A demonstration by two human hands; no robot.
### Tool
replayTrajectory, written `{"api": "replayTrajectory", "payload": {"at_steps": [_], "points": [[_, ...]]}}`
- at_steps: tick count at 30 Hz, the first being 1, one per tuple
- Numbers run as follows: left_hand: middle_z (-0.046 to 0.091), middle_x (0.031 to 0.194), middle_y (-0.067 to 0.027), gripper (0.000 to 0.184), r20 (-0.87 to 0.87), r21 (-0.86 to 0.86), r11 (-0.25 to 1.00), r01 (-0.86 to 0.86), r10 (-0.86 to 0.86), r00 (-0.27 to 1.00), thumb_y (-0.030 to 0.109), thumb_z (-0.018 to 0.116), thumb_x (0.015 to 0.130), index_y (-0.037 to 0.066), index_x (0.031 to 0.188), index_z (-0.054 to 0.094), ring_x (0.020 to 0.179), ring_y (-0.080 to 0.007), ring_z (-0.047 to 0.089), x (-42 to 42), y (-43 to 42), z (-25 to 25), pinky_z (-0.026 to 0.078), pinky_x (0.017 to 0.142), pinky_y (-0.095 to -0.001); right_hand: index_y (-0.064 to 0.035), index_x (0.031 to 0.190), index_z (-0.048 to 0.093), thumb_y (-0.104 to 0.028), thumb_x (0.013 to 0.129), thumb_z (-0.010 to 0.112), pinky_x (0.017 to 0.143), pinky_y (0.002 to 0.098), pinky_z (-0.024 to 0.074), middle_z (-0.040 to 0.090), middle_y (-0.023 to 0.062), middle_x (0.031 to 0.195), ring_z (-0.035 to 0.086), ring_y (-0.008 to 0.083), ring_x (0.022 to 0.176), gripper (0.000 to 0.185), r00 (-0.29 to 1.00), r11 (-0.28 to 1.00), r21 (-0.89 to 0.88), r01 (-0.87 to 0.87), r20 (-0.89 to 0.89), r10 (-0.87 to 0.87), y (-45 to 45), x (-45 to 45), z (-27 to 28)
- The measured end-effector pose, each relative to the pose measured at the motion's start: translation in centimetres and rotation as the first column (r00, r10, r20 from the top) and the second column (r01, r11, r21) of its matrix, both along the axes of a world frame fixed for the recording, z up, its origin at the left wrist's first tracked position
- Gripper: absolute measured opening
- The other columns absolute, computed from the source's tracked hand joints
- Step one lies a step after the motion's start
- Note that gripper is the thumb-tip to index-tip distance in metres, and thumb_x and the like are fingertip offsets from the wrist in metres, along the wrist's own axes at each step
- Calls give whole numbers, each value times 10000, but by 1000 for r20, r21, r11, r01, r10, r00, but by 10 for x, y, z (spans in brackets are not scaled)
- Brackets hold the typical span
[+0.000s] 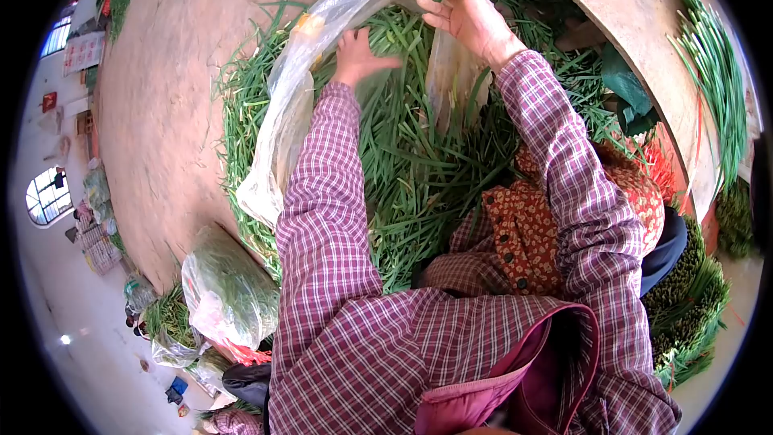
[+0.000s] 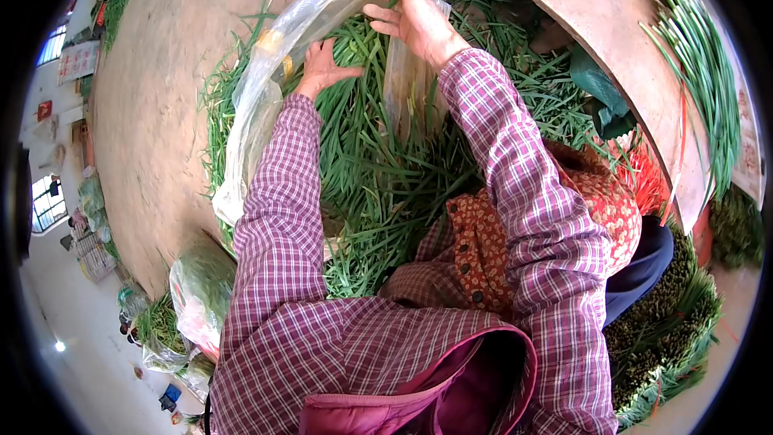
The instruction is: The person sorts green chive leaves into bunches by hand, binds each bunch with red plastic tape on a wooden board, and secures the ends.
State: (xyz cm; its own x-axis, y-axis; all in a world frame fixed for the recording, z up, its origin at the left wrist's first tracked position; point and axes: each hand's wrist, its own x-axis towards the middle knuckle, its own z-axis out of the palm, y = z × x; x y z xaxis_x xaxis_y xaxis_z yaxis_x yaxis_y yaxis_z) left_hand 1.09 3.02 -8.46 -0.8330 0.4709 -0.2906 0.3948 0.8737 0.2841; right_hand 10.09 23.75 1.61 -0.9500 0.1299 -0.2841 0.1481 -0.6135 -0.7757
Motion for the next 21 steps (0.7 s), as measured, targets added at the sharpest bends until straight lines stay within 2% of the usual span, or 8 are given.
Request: {"api": "replayTrajectory", "payload": {"at_steps": [3,6,8,10,12,16,18,21], "points": [[369,1345,-234,1126,-39,7,1000,12,-12,999,535,805,556,13,1403,278,1281,-387,323,4,-4,-10,291,1063,-452,-155,1405,299,-558,928,443,891,349,488,470,62,1295,569,187,1039,641,1000,1000,22,9,6,-9,-1,3,1],[340,1414,-234,1070,55,71,993,-99,95,994,431,836,558,39,1401,305,1330,-371,308,4,-5,-7,307,1073,-440,-142,1400,312,-554,927,451,879,344,491,474,66,1289,568,188,1041,642,1000,999,43,23,17,-24,-3,6,4],[434,1323,-244,1054,5,122,991,-59,59,998,423,822,572,40,1395,288,1209,-396,447,0,-10,-9,357,1029,-459,-133,1400,315,-549,927,458,881,342,491,474,69,1289,567,187,1044,646,998,998,43,52,34,-53,-1,7,7],[457,1299,-242,1025,-3,132,988,-77,78,997,382,826,579,46,1391,298,1179,-387,478,8,-6,2,378,1010,-453,-167,1365,341,-544,912,497,888,321,488,504,23,1261,561,168,1041,610,997,999,7,41,61,-41,3,10,9],[492,1262,-234,952,-61,184,979,-88,101,993,296,827,593,64,1376,338,1115,-394,529,18,-7,6,413,970,-461,-163,1365,348,-541,914,496,886,320,488,509,23,1253,561,167,1039,607,997,998,21,56,58,-57,6,11,8],[475,1286,-219,869,-26,223,960,-168,178,984,283,824,596,85,1337,415,1163,-393,487,26,-7,-5,382,999,-461,-154,1361,377,-532,919,494,885,314,487,512,23,1249,559,164,1043,594,997,996,76,39,66,-44,4,14,8],[452,1311,-196,768,-287,302,950,-81,172,943,249,819,603,102,1282,492,1248,-375,402,38,-3,-11,321,1037,-488,-149,1361,385,-533,919,492,884,313,487,507,23,1255,560,163,1040,595,996,997,71,43,81,-49,3,15,9],[437,1321,-179,700,-343,337,935,-111,232,910,219,816,611,115,1243,534,1313,-348,316,52,2,-14,256,1060,-530,-142,1359,396,-530,921,491,884,311,487,506,22,1256,564,160,1029,593,995,997,66,43,87,-49,3,17,8]]}}
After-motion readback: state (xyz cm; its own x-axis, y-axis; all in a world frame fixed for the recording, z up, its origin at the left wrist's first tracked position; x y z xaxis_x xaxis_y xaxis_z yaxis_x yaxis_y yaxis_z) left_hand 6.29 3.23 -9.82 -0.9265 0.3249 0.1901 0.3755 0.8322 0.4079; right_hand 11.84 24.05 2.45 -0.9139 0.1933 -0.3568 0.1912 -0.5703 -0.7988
